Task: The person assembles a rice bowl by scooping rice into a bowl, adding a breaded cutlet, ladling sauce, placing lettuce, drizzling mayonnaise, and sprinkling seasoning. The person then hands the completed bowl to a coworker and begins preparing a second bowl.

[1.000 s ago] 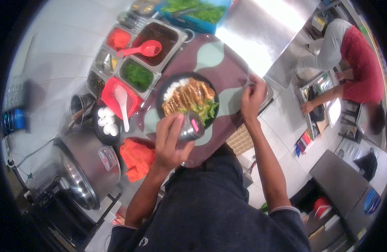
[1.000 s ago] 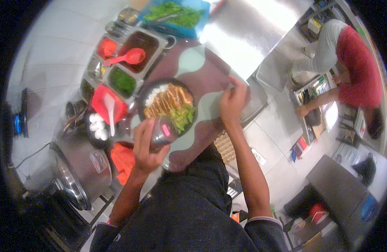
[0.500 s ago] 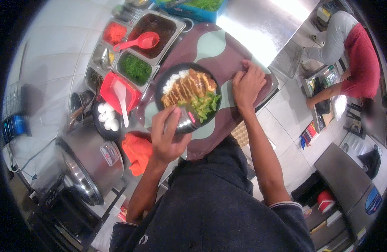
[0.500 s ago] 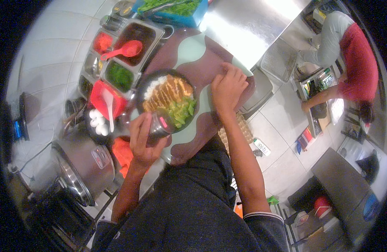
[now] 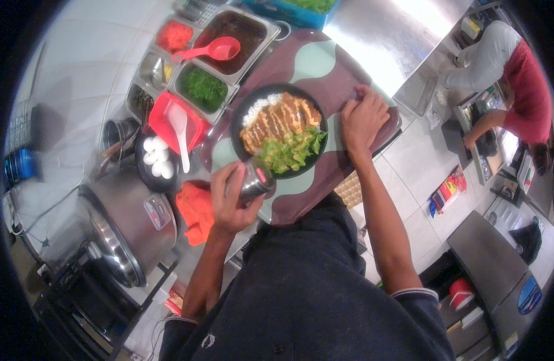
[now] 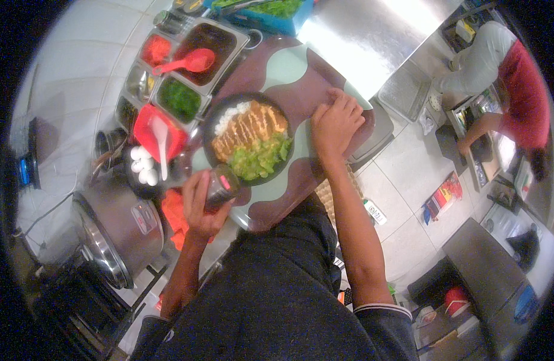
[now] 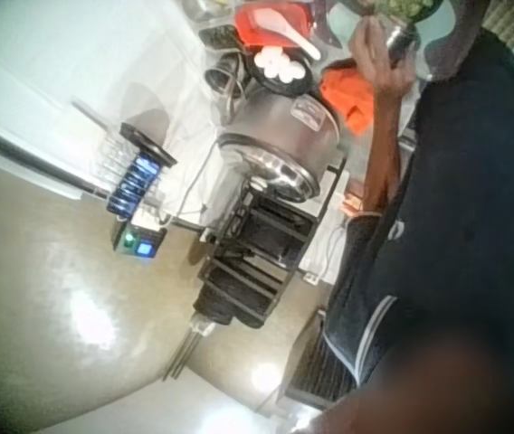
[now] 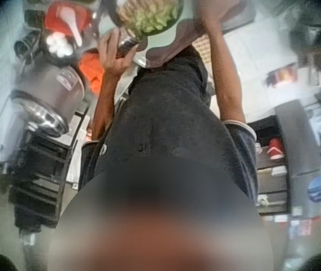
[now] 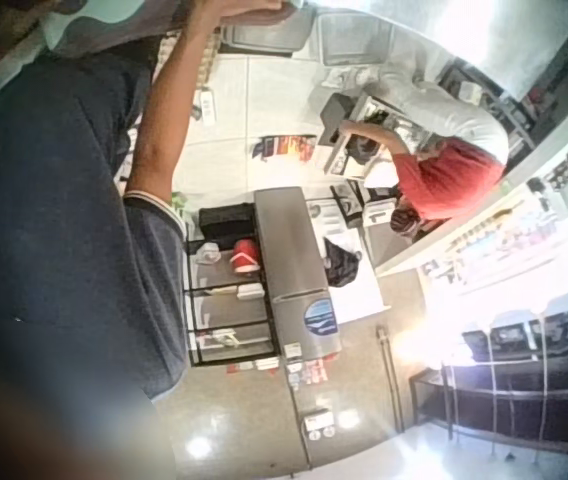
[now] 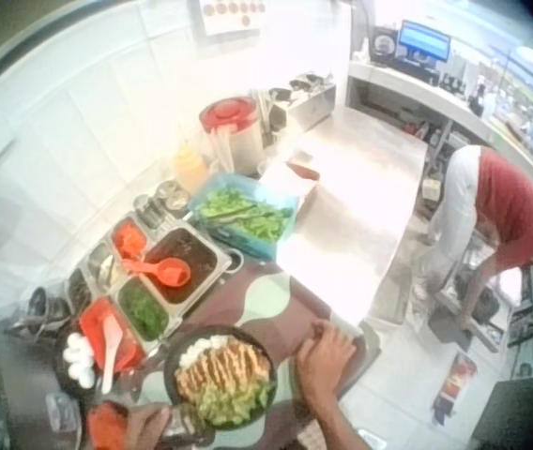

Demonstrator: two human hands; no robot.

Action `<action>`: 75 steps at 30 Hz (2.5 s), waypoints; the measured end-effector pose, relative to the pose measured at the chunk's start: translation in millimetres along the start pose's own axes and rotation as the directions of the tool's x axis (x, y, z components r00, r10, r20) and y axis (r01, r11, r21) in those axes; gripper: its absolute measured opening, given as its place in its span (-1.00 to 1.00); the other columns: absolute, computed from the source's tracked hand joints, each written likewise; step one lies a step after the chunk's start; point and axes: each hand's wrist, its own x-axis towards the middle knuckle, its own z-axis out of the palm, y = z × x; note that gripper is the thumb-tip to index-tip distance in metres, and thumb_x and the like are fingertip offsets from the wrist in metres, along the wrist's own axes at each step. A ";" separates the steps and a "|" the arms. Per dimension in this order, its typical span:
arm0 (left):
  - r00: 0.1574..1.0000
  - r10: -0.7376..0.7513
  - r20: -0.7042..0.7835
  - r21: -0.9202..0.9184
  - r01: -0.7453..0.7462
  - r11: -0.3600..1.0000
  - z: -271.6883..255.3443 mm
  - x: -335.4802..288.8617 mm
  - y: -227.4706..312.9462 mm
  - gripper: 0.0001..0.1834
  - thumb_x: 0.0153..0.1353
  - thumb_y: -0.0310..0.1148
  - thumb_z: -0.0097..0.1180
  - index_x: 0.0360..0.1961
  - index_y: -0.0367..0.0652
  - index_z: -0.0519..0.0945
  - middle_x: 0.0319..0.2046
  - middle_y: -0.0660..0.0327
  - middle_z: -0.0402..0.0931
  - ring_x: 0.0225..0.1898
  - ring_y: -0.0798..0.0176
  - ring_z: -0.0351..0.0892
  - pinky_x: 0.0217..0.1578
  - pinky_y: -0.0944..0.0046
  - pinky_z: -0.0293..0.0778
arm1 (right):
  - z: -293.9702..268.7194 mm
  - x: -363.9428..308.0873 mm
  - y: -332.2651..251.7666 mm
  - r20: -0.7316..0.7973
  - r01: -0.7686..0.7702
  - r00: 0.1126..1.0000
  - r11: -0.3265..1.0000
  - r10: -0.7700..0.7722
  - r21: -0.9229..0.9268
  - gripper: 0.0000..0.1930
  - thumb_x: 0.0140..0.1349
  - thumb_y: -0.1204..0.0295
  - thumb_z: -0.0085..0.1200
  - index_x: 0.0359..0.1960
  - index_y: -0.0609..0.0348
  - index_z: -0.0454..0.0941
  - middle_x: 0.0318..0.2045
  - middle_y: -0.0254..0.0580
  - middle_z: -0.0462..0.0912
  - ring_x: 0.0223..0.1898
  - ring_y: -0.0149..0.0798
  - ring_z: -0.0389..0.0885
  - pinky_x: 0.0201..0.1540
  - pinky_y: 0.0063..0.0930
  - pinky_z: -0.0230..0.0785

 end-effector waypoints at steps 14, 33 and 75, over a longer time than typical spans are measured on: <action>0.997 0.044 -0.064 0.016 -0.043 0.999 3.8 53.0 16.4 -0.20 -0.14 -0.52 0.43 0.21 -0.42 0.43 0.08 -0.17 0.43 0.01 -0.13 0.50 0.01 0.04 0.49 | 4.5 1.0 2.5 -0.027 0.038 0.999 0.999 -0.039 -0.039 -0.67 0.17 0.41 -0.01 0.00 0.04 0.53 -0.15 -0.16 0.53 0.01 -0.03 0.41 0.07 -0.11 0.18; 0.983 0.178 -0.043 -0.036 -0.179 0.983 44.6 102.1 -9.8 -0.21 -0.13 -0.49 0.47 0.21 -0.38 0.46 0.09 -0.16 0.41 0.02 -0.13 0.48 0.00 0.04 0.49 | -1.0 2.9 -0.5 0.015 0.010 1.000 1.000 -0.010 0.004 -0.66 0.09 0.40 0.09 -0.05 0.02 0.53 -0.10 -0.16 0.53 0.04 -0.02 0.41 0.07 -0.10 0.19; 0.992 -0.091 -0.085 0.120 0.101 0.988 -9.9 25.6 -30.6 -0.15 -0.12 -0.50 0.48 0.29 -0.34 0.42 0.03 -0.10 0.42 0.02 -0.07 0.49 0.03 0.08 0.46 | -4.3 3.7 -2.8 0.028 -0.028 0.999 0.998 0.027 0.055 -0.62 0.12 0.40 0.02 0.02 0.05 0.50 -0.13 -0.20 0.52 0.05 -0.05 0.41 0.10 -0.10 0.18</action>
